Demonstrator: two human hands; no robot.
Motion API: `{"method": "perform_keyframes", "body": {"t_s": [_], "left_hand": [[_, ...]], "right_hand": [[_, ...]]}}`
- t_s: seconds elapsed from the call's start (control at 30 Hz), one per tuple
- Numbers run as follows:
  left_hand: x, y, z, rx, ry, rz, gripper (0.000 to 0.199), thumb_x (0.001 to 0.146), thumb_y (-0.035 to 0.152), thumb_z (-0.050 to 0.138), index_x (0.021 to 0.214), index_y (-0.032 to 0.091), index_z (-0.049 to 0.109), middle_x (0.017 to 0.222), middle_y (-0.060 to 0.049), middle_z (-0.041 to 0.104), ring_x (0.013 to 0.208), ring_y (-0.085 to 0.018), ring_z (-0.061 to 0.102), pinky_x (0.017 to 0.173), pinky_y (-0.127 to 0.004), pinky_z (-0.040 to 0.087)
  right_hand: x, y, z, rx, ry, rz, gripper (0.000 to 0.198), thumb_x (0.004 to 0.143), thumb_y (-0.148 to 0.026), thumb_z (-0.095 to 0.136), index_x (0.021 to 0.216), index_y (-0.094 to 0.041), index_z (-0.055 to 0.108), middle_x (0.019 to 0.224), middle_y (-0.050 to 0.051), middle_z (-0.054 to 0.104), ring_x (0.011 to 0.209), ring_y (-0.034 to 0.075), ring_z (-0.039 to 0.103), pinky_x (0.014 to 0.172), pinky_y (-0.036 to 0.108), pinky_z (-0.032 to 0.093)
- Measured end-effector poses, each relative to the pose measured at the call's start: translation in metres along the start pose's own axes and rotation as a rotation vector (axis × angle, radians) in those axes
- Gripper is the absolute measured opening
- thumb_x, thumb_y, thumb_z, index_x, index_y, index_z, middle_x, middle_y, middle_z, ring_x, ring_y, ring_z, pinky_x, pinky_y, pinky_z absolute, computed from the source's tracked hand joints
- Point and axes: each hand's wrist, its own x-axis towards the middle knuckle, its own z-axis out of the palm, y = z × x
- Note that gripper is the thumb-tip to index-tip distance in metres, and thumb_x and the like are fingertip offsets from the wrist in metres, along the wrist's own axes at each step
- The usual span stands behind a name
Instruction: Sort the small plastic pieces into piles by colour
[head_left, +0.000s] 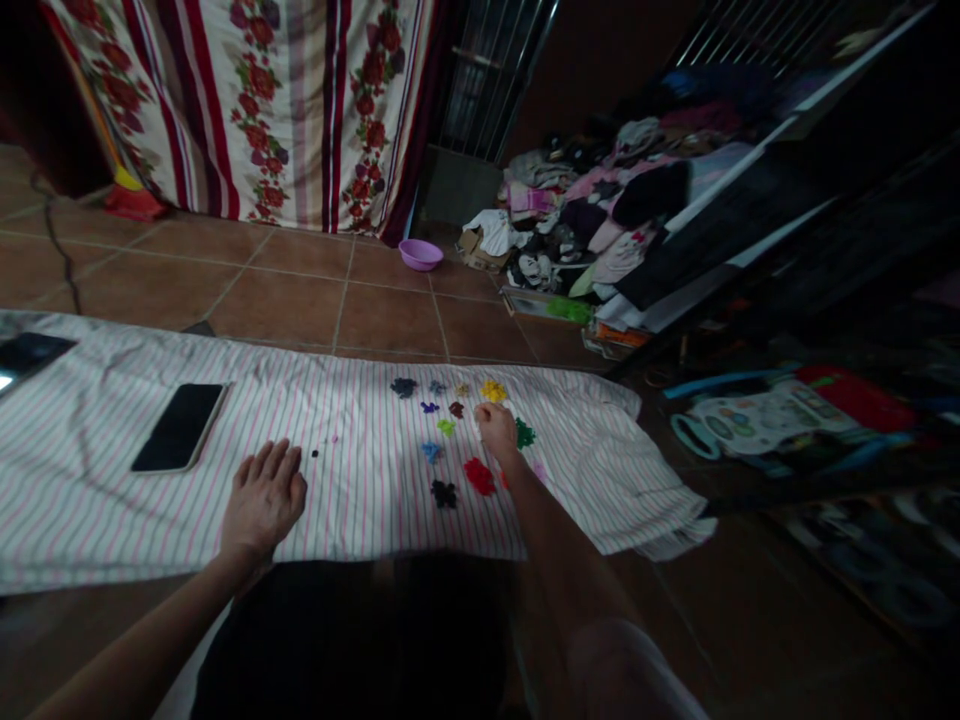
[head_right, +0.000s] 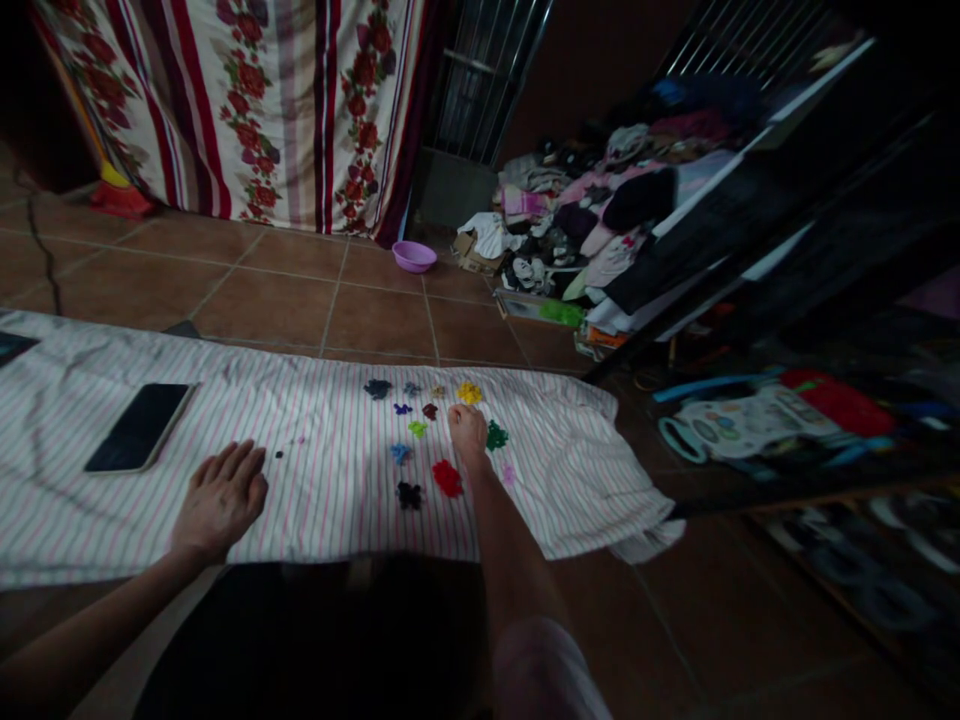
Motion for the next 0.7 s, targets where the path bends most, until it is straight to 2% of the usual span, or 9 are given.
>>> {"method": "perform_keyframes", "body": {"t_s": [0.27, 0.47, 0.7], "left_hand": [[0.000, -0.001, 0.000, 0.007, 0.011, 0.023, 0.047, 0.096, 0.029, 0.035, 0.127, 0.010, 0.064, 0.138, -0.020, 0.063, 0.134, -0.036, 0.054, 0.110, -0.054, 0.039], [0.000, 0.001, -0.001, 0.001, 0.008, -0.001, 0.045, 0.095, 0.028, 0.036, 0.128, 0.012, 0.063, 0.138, -0.019, 0.064, 0.134, -0.035, 0.054, 0.111, -0.053, 0.039], [0.001, 0.002, -0.004, 0.001, 0.002, 0.002, 0.045, 0.095, 0.028, 0.037, 0.127, 0.010, 0.064, 0.139, -0.019, 0.063, 0.134, -0.036, 0.053, 0.111, -0.053, 0.038]], "right_hand": [[0.014, -0.003, 0.001, 0.072, -0.024, 0.096, 0.025, 0.084, -0.013, 0.053, 0.094, -0.019, 0.076, 0.095, 0.008, 0.074, 0.092, 0.020, 0.065, 0.085, 0.029, 0.047], [0.026, -0.009, 0.006, 0.137, -0.036, 0.059, 0.026, 0.076, -0.010, 0.055, 0.091, -0.017, 0.075, 0.092, 0.009, 0.074, 0.090, 0.022, 0.065, 0.086, 0.032, 0.050], [0.023, -0.024, 0.005, 0.126, -0.090, 0.043, 0.024, 0.085, -0.015, 0.052, 0.089, -0.016, 0.076, 0.095, 0.011, 0.075, 0.094, 0.023, 0.064, 0.090, 0.032, 0.048]]}}
